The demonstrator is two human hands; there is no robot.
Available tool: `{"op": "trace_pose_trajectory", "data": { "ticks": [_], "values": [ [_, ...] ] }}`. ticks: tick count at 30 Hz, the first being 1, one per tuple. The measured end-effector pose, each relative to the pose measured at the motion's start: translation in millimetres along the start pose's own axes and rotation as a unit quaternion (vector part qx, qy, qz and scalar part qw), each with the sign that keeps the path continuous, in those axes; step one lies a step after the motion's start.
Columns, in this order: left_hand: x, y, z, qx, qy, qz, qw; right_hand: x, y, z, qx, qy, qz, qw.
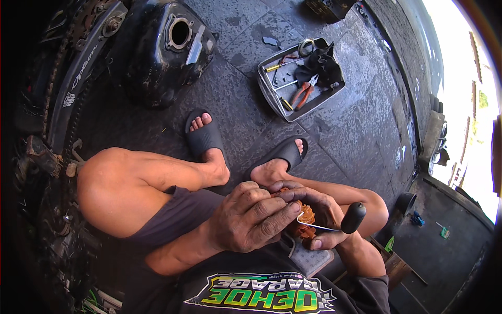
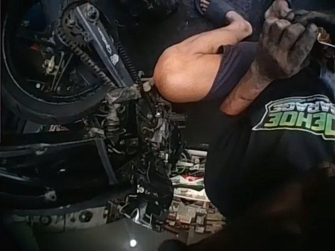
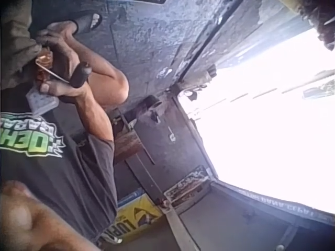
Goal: Inspecting and assembling components of a motorcycle fuel pump assembly.
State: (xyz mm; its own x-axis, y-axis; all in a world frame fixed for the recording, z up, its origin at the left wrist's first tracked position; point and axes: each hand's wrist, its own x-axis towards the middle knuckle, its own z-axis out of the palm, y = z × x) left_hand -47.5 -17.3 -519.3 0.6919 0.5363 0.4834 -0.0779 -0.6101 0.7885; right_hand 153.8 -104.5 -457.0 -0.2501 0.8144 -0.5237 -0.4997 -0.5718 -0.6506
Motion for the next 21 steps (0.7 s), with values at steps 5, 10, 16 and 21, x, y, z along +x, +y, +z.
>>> {"op": "trace_pose_trajectory", "data": {
  "ticks": [5, 10, 16, 21],
  "values": [
    [0, -15, -3, -0.046, 0.168, -0.074, 0.982, 3, 4, -3, -0.017, -0.040, -0.052, 0.998],
    [11, 6, -9, -0.246, 0.058, -0.418, 0.872, 6, 8, 3, -0.027, -0.032, -0.032, 0.999],
    [11, 1, -3, -0.188, 0.109, -0.356, 0.909, 7, 12, 7, -0.082, -0.017, -0.070, 0.994],
    [8, -8, -7, -0.302, 0.098, -0.398, 0.861, 14, 19, 2, -0.115, -0.028, -0.115, 0.986]
  ]
}}
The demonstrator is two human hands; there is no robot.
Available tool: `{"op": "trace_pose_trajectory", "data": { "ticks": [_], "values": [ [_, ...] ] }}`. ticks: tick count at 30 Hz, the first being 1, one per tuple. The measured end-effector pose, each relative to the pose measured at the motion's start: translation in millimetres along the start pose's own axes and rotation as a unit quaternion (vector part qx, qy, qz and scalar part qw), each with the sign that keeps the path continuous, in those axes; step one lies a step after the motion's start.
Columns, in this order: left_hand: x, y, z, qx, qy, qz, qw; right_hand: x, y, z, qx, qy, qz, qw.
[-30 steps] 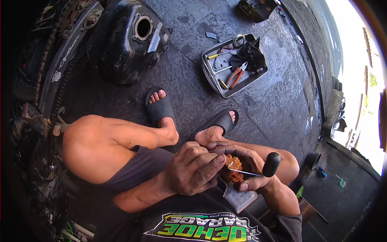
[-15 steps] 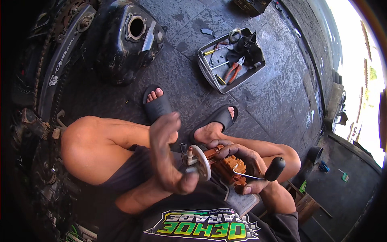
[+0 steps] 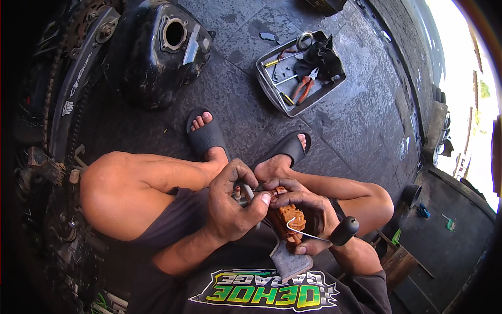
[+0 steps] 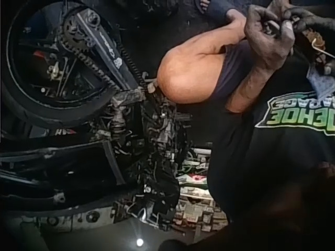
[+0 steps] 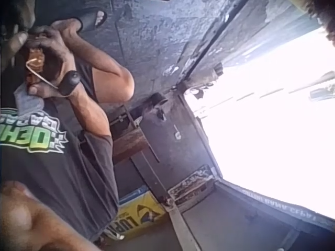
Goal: Inspecting and assembling components of a motorcycle fuel pump assembly.
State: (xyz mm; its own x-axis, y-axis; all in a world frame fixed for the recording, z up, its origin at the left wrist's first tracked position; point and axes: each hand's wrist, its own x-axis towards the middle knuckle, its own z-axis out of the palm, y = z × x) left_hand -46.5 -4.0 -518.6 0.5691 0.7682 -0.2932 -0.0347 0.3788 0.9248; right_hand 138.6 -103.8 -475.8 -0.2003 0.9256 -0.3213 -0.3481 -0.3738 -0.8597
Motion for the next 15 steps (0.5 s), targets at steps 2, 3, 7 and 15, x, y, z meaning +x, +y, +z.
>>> {"op": "trace_pose_trajectory", "data": {
  "ticks": [2, 3, 7, 15],
  "values": [
    [-2, -4, -2, -0.021, -0.001, -0.006, 1.000, 2, -2, 0, -0.025, -0.007, -0.007, 1.000],
    [-1, -5, -3, -0.010, -0.009, 0.014, 1.000, 3, -3, 0, -0.052, -0.014, -0.013, 0.998],
    [-4, -10, 1, 0.001, -0.003, 0.051, 0.999, 8, -24, -5, -0.121, -0.033, -0.007, 0.992],
    [1, -21, 2, -0.409, -0.021, -0.192, 0.892, 22, -51, -7, -0.351, -0.063, -0.025, 0.934]
  ]
}}
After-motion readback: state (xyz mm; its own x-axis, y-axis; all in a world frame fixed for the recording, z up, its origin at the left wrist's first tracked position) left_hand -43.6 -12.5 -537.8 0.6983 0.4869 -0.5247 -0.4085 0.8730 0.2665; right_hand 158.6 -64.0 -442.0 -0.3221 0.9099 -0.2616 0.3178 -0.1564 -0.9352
